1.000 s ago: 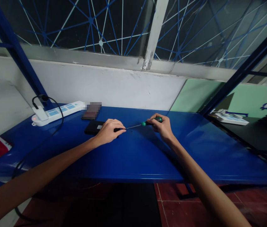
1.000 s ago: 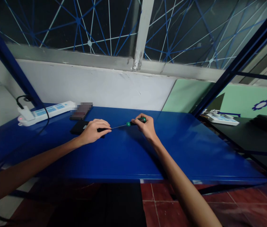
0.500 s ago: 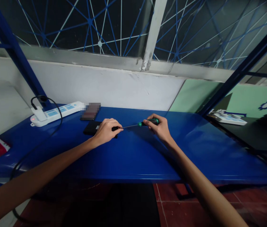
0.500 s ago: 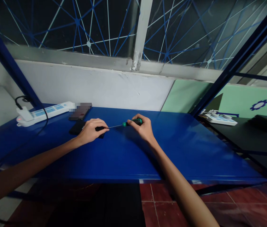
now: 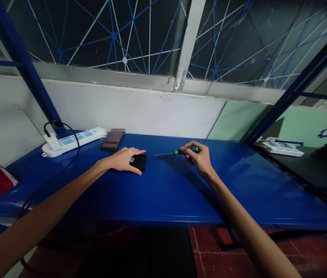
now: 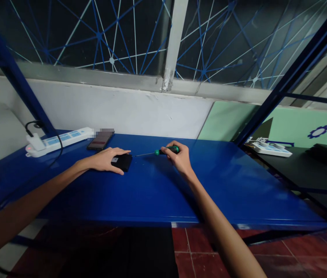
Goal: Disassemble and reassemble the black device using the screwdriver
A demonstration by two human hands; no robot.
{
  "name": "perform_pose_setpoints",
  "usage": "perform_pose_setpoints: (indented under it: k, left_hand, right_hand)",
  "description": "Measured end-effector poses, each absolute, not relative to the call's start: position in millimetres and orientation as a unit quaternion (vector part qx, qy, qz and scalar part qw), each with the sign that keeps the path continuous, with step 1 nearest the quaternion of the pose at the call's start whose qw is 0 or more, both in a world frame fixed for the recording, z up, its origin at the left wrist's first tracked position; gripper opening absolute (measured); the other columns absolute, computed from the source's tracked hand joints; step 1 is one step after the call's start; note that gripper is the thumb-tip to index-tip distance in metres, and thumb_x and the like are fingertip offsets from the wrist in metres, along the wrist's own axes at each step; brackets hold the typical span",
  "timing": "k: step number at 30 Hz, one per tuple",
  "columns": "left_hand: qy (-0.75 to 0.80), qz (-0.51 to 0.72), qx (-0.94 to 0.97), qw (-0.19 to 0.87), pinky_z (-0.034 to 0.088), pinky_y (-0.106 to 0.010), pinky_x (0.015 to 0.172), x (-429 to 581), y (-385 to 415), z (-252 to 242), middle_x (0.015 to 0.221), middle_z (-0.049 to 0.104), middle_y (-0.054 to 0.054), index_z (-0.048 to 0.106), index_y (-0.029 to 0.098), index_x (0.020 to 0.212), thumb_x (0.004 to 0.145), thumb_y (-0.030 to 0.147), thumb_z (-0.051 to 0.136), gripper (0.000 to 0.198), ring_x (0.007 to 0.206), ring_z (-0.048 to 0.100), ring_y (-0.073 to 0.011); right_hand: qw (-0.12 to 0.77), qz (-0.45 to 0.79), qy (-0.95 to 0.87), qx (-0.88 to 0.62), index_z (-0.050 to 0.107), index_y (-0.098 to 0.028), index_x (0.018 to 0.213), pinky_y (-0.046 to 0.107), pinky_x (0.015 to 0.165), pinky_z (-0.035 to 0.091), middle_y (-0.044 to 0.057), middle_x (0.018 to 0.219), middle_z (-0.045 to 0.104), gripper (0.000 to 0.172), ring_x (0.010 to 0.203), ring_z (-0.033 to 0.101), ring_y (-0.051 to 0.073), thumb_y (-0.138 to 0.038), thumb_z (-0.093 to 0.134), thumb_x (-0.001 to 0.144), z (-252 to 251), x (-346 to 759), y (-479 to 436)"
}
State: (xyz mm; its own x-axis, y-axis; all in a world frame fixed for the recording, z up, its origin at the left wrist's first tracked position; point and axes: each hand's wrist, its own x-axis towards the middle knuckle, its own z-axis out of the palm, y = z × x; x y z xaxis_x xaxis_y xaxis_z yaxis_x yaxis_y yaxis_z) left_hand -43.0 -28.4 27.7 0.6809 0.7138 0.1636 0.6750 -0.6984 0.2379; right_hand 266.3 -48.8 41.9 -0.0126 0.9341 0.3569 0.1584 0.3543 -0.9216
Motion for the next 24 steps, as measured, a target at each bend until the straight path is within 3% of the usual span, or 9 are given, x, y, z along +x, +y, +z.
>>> perform_pose_setpoints:
  k: [3, 9, 12, 24]
  left_hand:
    - [0.387, 0.142, 0.906, 0.099, 0.050, -0.044, 0.081, -40.9, -28.5, 27.7, 0.127, 0.060, -0.016, 0.044, 0.026, 0.141, 0.070, 0.059, 0.070, 0.082, 0.110, 0.059, -0.0338]
    - [0.363, 0.244, 0.885, 0.160, 0.043, -0.051, 0.100, -46.8, -27.6, 43.3, 0.131, 0.058, -0.013, 0.047, 0.024, 0.139, 0.072, 0.049, 0.073, 0.076, 0.123, 0.053, -0.0320]
    - [0.361, 0.274, 0.874, 0.174, 0.043, -0.051, 0.100, -49.6, -25.7, 46.9, 0.131, 0.059, -0.013, 0.049, 0.022, 0.138, 0.071, 0.047, 0.074, 0.075, 0.123, 0.053, -0.0324]
    - [0.376, 0.267, 0.871, 0.167, 0.040, -0.052, 0.104, -45.5, -27.3, 46.1, 0.132, 0.058, -0.011, 0.050, 0.024, 0.136, 0.069, 0.048, 0.077, 0.076, 0.126, 0.050, -0.0332]
  right_hand:
    - [0.544, 0.361, -0.622, -0.432, 0.055, -0.019, 0.067, 0.022, 0.034, 0.025, -0.006, 0.045, 0.046, 0.026, 0.037, 0.037, 0.007, -0.037, 0.072, 0.072, 42.1, 264.3, -50.2]
    - [0.543, 0.368, -0.634, -0.409, 0.056, -0.020, 0.072, 0.023, 0.034, 0.028, -0.006, 0.046, 0.047, 0.025, 0.037, 0.039, 0.008, -0.040, 0.070, 0.075, 44.0, 258.5, -55.7]
    - [0.543, 0.366, -0.641, -0.402, 0.056, -0.020, 0.074, 0.023, 0.035, 0.029, -0.006, 0.047, 0.047, 0.026, 0.038, 0.040, 0.008, -0.041, 0.070, 0.076, 44.7, 255.8, -58.4]
    - [0.532, 0.368, -0.650, -0.399, 0.055, -0.019, 0.075, 0.024, 0.037, 0.028, -0.006, 0.047, 0.048, 0.024, 0.038, 0.040, 0.008, -0.039, 0.069, 0.078, 44.6, 252.2, -61.3]
